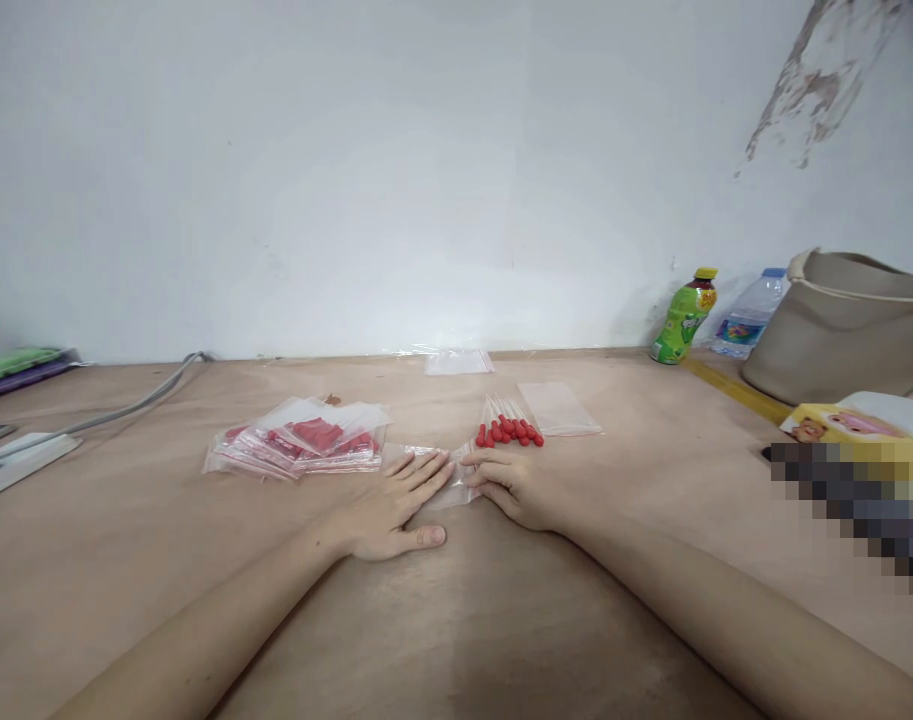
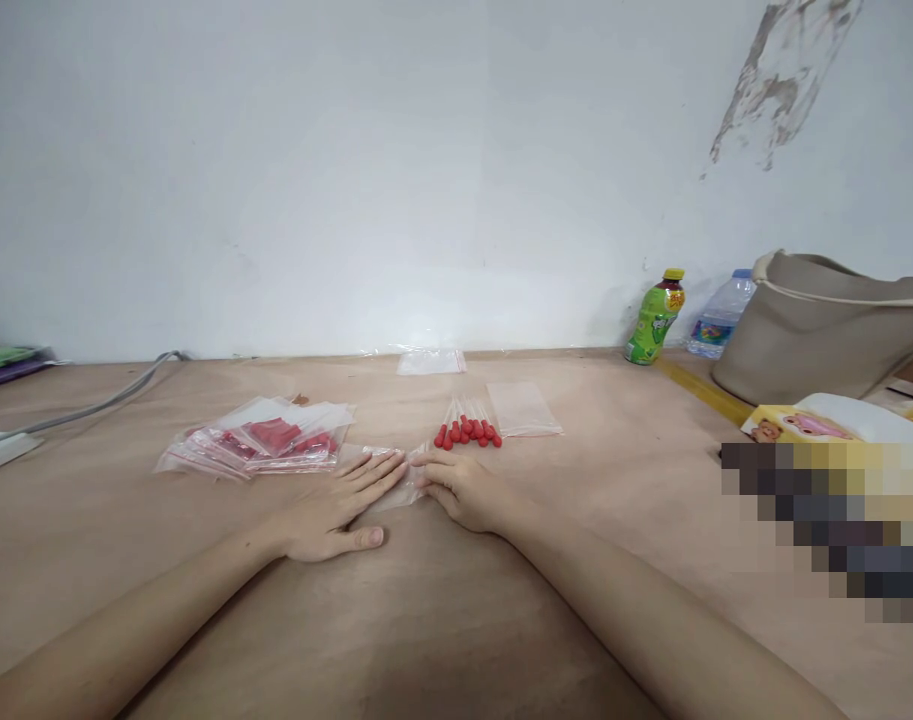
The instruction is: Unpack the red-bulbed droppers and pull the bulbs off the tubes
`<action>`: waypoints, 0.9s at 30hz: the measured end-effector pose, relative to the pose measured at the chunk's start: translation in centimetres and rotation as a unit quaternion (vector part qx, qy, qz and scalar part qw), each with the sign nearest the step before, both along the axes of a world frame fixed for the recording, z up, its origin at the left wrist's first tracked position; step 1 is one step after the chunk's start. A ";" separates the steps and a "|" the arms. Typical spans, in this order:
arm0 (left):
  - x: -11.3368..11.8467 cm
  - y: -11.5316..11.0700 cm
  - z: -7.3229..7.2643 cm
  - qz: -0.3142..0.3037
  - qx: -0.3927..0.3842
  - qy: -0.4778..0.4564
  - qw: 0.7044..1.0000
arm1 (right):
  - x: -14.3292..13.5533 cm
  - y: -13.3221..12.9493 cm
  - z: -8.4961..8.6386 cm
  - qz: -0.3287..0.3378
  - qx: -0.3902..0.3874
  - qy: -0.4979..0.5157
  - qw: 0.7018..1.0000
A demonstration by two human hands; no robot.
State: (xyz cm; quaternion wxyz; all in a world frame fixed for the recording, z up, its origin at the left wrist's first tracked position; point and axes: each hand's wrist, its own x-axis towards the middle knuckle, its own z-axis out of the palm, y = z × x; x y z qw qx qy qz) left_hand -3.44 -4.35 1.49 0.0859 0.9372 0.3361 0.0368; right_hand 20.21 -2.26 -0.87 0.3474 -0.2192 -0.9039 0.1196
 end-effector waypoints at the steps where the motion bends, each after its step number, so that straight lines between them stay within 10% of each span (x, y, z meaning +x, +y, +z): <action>1: 0.0 0.0 0.1 -0.005 -0.003 -0.001 1.000 | 0.0 -0.1 0.2 -0.001 0.000 -0.009 1.000; 22: 1.2 -1.1 -1.1 0.163 0.047 -0.075 0.983 | 0.9 0.1 -0.7 -0.026 0.075 -0.044 0.996; 27: 1.1 -0.9 -1.1 0.172 0.101 -0.120 0.972 | 4.5 3.0 -0.8 -0.173 0.151 0.109 0.967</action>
